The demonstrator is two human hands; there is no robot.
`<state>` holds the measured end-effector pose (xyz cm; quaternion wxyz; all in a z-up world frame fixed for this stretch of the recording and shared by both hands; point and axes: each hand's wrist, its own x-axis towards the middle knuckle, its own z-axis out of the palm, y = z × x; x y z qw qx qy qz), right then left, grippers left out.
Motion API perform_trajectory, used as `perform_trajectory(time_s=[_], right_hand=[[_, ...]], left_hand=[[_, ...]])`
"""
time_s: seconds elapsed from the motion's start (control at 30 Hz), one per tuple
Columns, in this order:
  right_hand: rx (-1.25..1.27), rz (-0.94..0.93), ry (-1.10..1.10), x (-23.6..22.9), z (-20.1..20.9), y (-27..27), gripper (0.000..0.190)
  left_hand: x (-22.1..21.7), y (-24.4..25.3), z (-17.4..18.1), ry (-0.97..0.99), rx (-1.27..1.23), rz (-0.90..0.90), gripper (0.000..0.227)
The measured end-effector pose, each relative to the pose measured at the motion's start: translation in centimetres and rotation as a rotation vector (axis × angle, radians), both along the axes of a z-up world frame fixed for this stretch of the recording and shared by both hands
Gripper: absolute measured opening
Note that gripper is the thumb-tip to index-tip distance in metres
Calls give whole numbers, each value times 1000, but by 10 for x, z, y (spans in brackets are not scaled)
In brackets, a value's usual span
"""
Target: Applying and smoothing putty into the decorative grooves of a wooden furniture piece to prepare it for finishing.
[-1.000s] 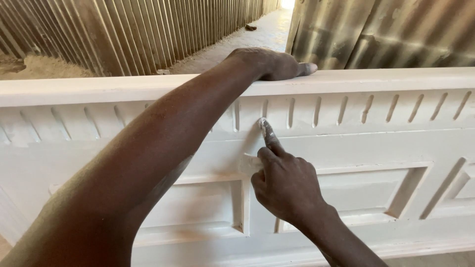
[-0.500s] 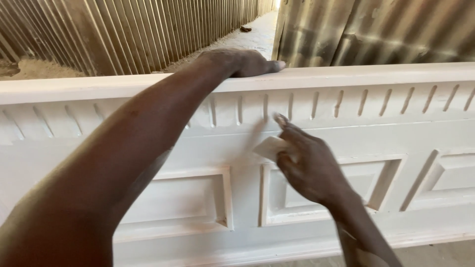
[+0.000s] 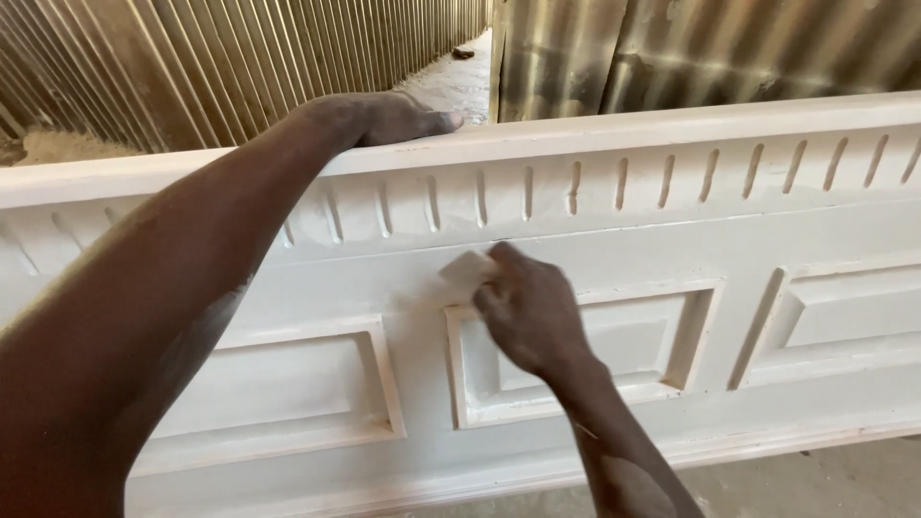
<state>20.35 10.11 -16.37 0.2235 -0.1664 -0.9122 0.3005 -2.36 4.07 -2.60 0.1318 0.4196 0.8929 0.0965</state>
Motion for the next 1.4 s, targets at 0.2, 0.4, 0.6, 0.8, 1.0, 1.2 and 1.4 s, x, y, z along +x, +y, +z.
perform_trajectory(time_s=[0.2, 0.4, 0.6, 0.8, 1.0, 1.2, 1.4], right_hand=[[203, -9, 118, 14, 1, 33, 21], [78, -65, -182, 34, 1, 56, 27], [235, -7, -130, 60, 34, 71, 29], [229, -5, -234, 37, 37, 99, 37], [184, -65, -258, 41, 21, 78, 35], [-402, 7, 136, 55, 3, 135, 25], [-1038, 78, 1197, 59, 57, 108, 29]], left_hand=[[-15, 5, -6, 33, -26, -11, 84], [-57, 8, -19, -63, 113, -48, 59], [-53, 10, -13, 10, 51, -124, 63], [-43, 4, -12, -115, 97, -49, 62], [-44, 9, -15, -108, 109, -30, 61], [-12, 4, -3, 8, 33, -226, 59], [30, 70, -20, 172, 384, -756, 52]])
